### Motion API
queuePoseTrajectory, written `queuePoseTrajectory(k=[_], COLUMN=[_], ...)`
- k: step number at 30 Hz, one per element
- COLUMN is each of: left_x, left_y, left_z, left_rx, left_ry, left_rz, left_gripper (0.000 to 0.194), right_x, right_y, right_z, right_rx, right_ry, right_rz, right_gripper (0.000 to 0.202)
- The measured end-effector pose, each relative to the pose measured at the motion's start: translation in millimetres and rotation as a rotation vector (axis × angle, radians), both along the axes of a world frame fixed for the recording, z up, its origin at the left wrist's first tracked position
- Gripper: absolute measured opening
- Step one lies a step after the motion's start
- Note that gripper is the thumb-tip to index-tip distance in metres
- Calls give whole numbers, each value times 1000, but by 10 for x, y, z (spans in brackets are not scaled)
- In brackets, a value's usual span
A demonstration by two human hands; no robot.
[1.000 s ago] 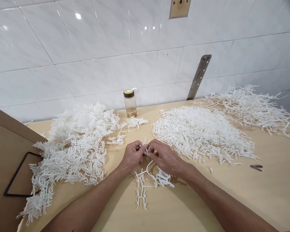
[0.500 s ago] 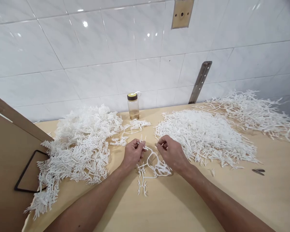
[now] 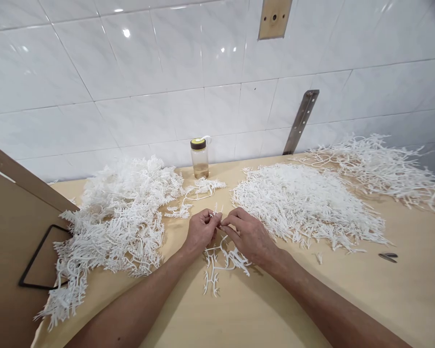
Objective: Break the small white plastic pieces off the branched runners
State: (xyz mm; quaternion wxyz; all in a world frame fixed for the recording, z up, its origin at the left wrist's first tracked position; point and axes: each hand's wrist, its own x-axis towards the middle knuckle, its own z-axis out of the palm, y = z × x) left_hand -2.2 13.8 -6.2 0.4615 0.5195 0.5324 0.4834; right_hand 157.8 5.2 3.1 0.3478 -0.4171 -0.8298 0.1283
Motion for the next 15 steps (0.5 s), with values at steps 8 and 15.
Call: queuePoseTrajectory(k=[8, 15], left_x=[-6, -20], left_y=[11, 53], left_z=[-15, -13], left_rx=[24, 26], left_ry=[2, -16], left_rz=[-7, 68], left_gripper=[38, 34], right_x=[-10, -71], right_y=[12, -37], right_z=[-22, -81], right_rx=[91, 4], right_ry=[-58, -65], right_rz=[32, 42], right_gripper=[12, 13])
